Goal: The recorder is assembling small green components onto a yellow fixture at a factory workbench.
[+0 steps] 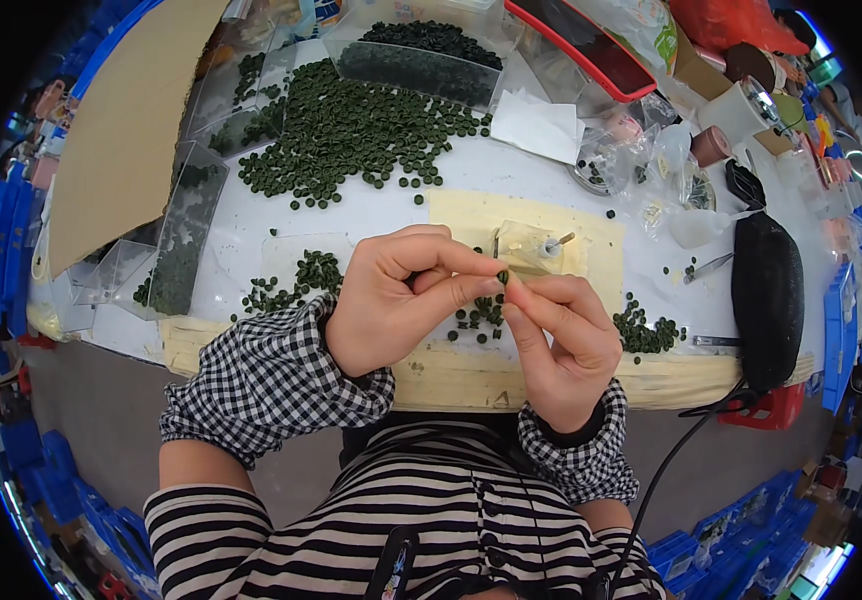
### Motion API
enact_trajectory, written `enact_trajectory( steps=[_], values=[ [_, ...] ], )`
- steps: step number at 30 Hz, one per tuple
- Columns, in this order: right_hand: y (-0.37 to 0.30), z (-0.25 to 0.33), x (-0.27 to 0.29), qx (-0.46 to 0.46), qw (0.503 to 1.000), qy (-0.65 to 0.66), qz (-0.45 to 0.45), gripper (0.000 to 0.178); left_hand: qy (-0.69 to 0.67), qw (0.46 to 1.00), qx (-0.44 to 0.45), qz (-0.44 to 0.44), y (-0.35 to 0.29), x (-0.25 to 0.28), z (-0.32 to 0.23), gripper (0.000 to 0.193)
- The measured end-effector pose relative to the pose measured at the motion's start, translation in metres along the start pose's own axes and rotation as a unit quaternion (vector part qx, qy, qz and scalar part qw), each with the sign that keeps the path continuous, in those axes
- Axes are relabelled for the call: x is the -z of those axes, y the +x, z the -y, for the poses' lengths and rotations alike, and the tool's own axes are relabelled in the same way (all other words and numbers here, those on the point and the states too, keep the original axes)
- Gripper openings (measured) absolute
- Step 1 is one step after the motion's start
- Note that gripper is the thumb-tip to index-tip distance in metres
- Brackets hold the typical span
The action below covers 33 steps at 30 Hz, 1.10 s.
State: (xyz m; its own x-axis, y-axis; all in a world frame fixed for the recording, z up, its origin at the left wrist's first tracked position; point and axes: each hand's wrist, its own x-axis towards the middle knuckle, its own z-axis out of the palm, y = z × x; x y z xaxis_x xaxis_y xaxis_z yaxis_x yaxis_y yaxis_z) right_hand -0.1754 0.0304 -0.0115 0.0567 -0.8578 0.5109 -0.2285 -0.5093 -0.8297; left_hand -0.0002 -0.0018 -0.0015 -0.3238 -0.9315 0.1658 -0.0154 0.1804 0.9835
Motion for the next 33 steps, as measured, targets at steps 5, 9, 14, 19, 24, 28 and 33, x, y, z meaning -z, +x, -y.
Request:
enact_trajectory(
  steps=[5,9,14,19,24,28,33],
  values=[
    [-0.0006,-0.0003,-0.0011,0.018,1.0,-0.01,-0.009,0.029,0.009,1.0,-0.019,-0.009,0.0006,0.0005,-0.0018,0.017],
    [-0.0013,0.0002,-0.0009,0.02,1.0,-0.017,-0.014,0.03,0.003,1.0,-0.023,0.0,0.0013,0.0014,0.0015,0.018],
    [-0.001,-0.0005,-0.0005,0.022,0.999,-0.025,-0.016,0.03,0.029,0.999,-0.043,-0.004,0.0017,0.0012,-0.0007,0.019],
    [-0.0013,0.0002,-0.0004,0.022,0.999,-0.026,-0.02,0.03,0.046,0.999,-0.02,-0.005,0.001,0.0011,-0.0059,0.022],
    [-0.0004,0.0014,-0.0006,0.028,0.999,-0.03,-0.018,0.031,0.049,0.998,-0.029,0.002,0.0007,0.0021,-0.004,0.024],
    [-0.0009,0.0005,-0.0005,0.033,0.999,-0.032,-0.02,0.031,0.061,0.997,-0.042,0.001,0.0007,0.0017,-0.0053,0.024],
    [-0.0011,-0.0006,-0.0008,0.035,0.999,-0.034,-0.018,0.031,0.082,0.994,-0.068,-0.006,-0.001,0.0021,-0.0026,0.025]
  ],
)
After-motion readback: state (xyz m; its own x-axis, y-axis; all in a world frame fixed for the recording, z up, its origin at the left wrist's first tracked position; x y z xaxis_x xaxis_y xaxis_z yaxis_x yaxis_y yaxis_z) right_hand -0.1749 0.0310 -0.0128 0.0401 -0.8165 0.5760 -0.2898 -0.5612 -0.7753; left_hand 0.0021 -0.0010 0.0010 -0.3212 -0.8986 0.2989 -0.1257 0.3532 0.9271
